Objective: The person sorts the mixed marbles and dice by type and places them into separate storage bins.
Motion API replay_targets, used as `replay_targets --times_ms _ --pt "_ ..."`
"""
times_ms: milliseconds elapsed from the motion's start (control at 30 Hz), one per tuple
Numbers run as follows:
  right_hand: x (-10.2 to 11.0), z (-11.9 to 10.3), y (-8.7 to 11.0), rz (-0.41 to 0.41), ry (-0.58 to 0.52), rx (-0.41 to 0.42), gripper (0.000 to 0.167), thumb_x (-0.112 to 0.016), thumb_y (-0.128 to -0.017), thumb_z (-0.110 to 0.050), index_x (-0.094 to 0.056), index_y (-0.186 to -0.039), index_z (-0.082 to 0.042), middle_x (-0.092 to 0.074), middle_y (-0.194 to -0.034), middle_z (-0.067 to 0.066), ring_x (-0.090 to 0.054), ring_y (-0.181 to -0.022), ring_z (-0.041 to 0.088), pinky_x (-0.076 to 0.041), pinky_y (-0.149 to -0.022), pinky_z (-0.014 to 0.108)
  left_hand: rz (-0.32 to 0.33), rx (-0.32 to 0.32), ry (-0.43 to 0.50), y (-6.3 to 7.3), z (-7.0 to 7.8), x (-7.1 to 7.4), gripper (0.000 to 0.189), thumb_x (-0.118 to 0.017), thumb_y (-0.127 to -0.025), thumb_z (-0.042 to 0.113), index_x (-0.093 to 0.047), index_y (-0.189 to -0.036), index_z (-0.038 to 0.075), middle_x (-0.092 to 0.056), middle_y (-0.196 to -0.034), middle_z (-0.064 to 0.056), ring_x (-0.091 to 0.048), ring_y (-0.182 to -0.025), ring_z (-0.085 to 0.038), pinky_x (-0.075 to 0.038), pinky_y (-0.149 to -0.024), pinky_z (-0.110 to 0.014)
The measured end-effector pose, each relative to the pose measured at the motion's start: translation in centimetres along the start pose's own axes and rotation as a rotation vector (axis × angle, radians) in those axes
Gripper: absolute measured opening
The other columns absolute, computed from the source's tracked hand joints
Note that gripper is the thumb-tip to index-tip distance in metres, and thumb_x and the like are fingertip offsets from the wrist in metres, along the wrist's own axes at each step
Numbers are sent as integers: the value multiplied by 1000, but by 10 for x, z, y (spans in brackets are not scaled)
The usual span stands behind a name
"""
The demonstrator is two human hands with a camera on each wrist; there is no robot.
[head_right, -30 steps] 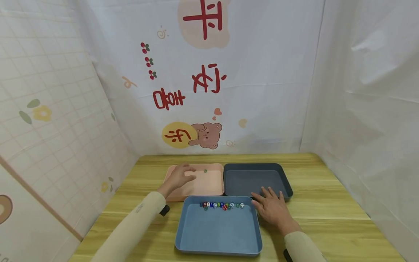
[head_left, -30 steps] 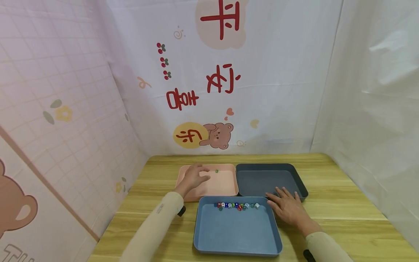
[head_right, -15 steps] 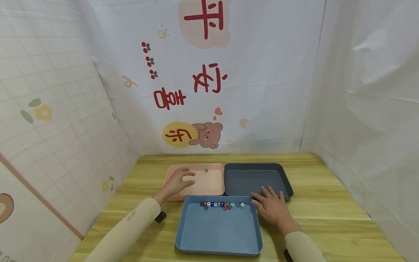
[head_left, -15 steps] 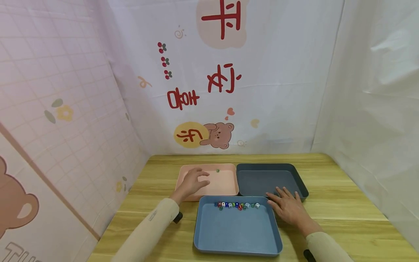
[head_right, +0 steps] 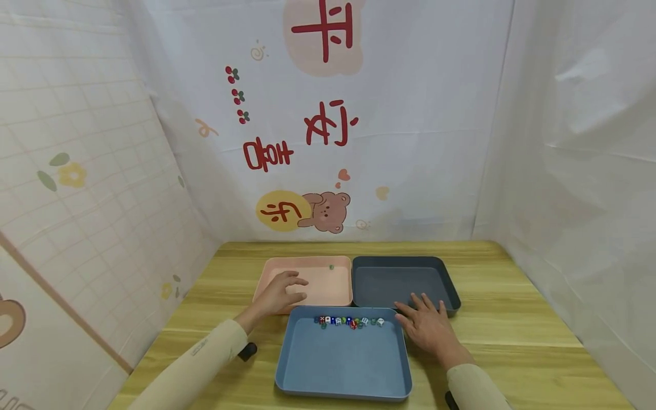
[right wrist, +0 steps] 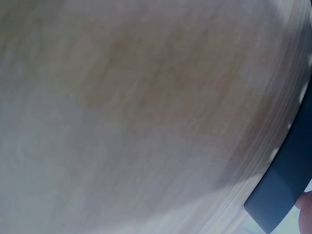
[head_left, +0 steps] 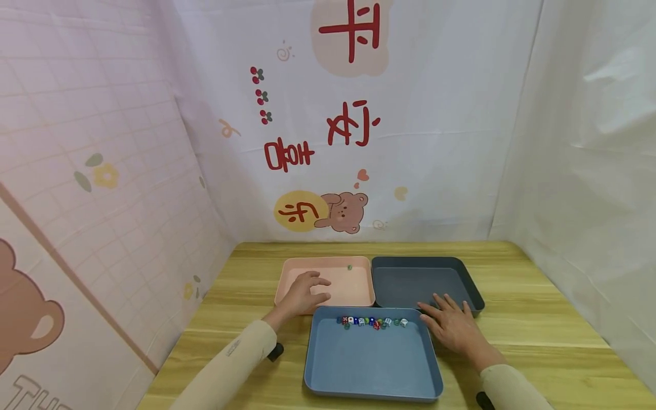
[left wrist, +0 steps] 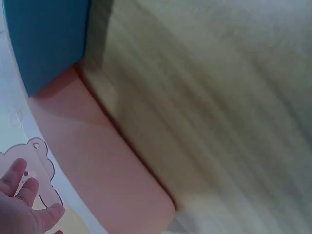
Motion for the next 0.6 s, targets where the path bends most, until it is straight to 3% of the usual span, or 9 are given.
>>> replay_targets --times_ms 400,600 --pt "1 0 1 -6 -1 -12 48 -46 -103 -48 -61 -138 -20 -45 -148 24 -32 -137 52 -14 -101 79 -36 -3 12 11 2 -16 30 -73 -92 25 -73 -118 9 -44 -147 -20 -34 -138 -41 -28 -109 -61" --pt "2 -1 2 -13 3 -13 48 -46 -103 -49 -61 -138 -21 -46 -147 23 -33 -138 51 -15 -101 79 -55 -91 -2 17 3 -26 28 -75 -90 22 -74 -113 7 -45 -144 -25 -36 -135 -44 -35 -105 -60"
Point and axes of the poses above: each hand's wrist, its own y-axis away from the middle knuckle, its own x-axis out of the back of the hand, z = x × y, the point moved 7 cm from there along -y, towards the middle knuckle
